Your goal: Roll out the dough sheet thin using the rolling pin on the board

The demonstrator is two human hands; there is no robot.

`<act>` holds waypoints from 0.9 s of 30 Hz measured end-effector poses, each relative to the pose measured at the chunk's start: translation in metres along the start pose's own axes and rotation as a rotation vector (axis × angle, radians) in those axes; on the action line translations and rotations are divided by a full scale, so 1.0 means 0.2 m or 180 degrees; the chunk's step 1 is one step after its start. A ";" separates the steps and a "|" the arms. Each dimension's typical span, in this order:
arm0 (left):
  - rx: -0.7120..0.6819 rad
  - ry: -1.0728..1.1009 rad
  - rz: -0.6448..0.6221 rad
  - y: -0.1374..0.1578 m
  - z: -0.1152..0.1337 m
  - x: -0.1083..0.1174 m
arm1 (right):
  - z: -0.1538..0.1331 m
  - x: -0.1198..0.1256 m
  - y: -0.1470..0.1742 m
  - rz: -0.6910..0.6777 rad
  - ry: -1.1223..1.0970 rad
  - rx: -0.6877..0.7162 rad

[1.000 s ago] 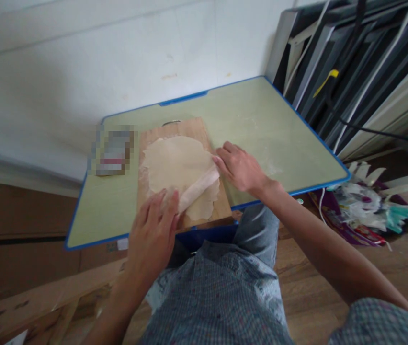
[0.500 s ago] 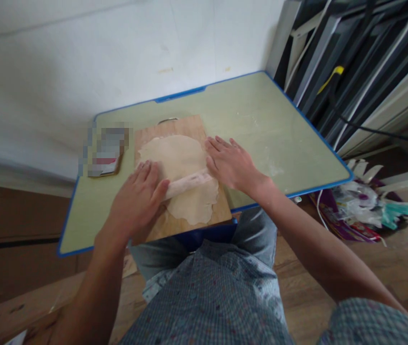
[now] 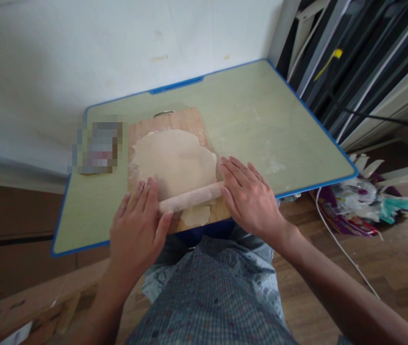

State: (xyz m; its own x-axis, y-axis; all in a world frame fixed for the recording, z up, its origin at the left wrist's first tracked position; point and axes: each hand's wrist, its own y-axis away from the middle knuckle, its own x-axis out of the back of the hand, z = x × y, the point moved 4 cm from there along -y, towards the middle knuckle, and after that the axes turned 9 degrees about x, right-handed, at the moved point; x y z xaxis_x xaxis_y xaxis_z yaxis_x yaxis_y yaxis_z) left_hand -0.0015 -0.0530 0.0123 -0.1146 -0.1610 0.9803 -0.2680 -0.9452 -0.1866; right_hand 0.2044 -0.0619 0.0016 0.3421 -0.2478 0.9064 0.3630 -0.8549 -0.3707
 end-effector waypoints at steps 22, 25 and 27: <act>-0.0224 -0.0271 0.0462 0.22 0.04 -0.01 | -0.12 0.00 0.25 0.0125 0.0372 0.0079; -0.0169 -0.0300 0.0441 0.10 0.01 -0.02 | -0.06 -0.03 0.14 0.0126 0.0391 0.0136; -0.0111 -0.0297 0.0361 0.02 -0.01 -0.02 | -0.03 -0.04 0.06 0.0157 0.0440 0.0192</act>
State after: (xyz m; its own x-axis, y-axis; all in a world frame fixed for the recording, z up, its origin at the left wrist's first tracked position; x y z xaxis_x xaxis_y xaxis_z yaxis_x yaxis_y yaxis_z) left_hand -0.0046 -0.0553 0.0074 -0.0570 -0.2934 0.9543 -0.2916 -0.9093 -0.2970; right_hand 0.2013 -0.0717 -0.0092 0.2398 -0.3527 0.9045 0.4016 -0.8122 -0.4231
